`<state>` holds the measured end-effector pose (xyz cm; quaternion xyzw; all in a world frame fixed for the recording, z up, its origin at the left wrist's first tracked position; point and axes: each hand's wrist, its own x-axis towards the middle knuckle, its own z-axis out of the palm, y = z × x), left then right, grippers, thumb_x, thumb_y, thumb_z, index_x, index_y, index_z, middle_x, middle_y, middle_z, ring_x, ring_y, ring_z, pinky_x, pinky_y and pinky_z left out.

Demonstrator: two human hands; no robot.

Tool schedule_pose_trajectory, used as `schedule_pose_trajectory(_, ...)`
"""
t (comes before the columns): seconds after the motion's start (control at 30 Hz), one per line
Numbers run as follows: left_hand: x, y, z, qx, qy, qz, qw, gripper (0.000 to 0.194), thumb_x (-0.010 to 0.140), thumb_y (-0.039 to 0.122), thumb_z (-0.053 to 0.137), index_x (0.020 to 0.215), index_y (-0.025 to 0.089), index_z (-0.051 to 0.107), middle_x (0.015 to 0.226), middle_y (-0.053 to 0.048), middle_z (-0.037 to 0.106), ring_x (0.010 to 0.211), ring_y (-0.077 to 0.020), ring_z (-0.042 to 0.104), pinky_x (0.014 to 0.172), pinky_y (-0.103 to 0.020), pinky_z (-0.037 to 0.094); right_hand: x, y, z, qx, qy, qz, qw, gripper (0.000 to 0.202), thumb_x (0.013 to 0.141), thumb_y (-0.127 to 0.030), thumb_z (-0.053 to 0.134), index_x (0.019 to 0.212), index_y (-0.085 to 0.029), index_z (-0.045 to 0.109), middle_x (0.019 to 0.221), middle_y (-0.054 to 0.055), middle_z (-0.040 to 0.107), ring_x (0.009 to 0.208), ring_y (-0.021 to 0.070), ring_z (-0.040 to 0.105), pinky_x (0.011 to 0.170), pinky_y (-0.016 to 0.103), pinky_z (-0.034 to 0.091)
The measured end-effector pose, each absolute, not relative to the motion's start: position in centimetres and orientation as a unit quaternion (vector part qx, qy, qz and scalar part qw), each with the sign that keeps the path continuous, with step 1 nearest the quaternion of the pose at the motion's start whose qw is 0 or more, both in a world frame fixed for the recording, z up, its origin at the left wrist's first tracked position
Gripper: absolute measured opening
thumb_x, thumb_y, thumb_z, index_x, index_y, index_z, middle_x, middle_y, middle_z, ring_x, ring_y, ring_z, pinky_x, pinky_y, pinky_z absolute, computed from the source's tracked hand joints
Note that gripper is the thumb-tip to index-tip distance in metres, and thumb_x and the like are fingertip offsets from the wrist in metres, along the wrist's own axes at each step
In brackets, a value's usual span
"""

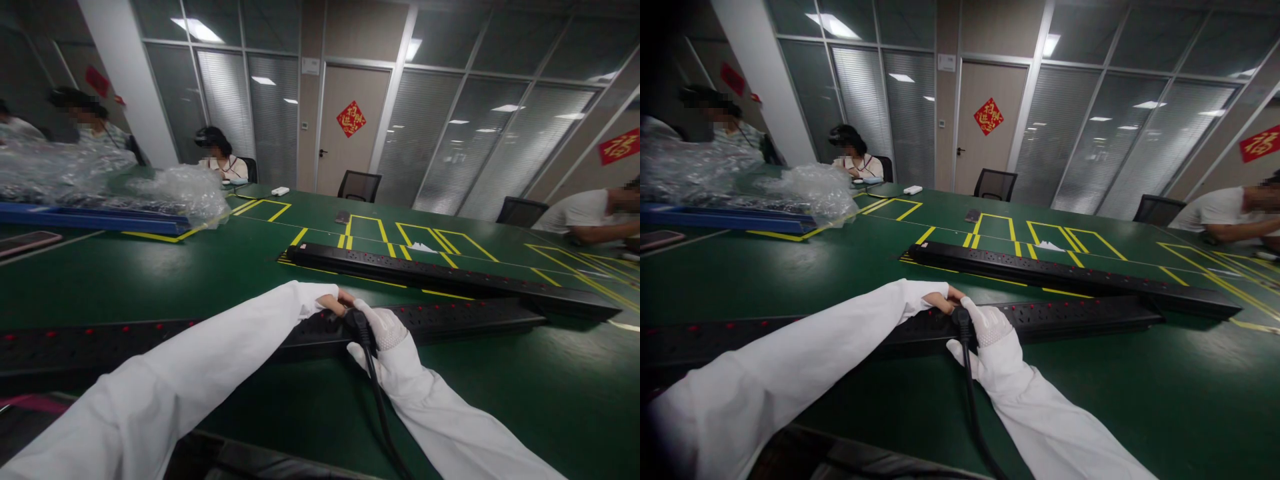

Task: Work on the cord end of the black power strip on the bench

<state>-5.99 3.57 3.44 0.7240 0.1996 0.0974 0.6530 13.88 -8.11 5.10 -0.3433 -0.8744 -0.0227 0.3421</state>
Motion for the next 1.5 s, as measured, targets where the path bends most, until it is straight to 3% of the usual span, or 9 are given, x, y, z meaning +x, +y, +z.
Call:
schedule_pose_trajectory(1.2, -6.04, 3.51, 3.40, 0.726, 0.186, 0.104, 0.654, 0.029, 0.085, 0.032, 0.058, 0.109, 0.015, 0.055, 0.109, -0.006, 0.058, 0.097, -0.0193, 0.057, 0.085, -0.042, 0.047, 13.72, -7.63, 4.56, -0.339, -0.865, -0.070, 0.362, 0.058, 0.082, -0.036, 0.054, 0.134, -0.017, 0.036, 0.107, 0.011, 0.058, 0.094, 0.0239, 0.056, 0.080, 0.039, 0.049)
schedule_pose_trajectory(1.5, -5.94, 3.90, 2.80, 0.727, 0.171, 0.103, 0.657, 0.029, 0.085, 0.032, 0.058, 0.108, 0.014, 0.056, 0.109, -0.006, 0.058, 0.098, -0.0199, 0.057, 0.086, -0.042, 0.047, 13.90, -8.16, 5.05, -0.353, -0.874, -0.016, 0.334, 0.065, 0.082, -0.043, 0.055, 0.136, -0.015, 0.033, 0.115, 0.013, 0.053, 0.104, 0.0264, 0.050, 0.088, 0.043, 0.044)
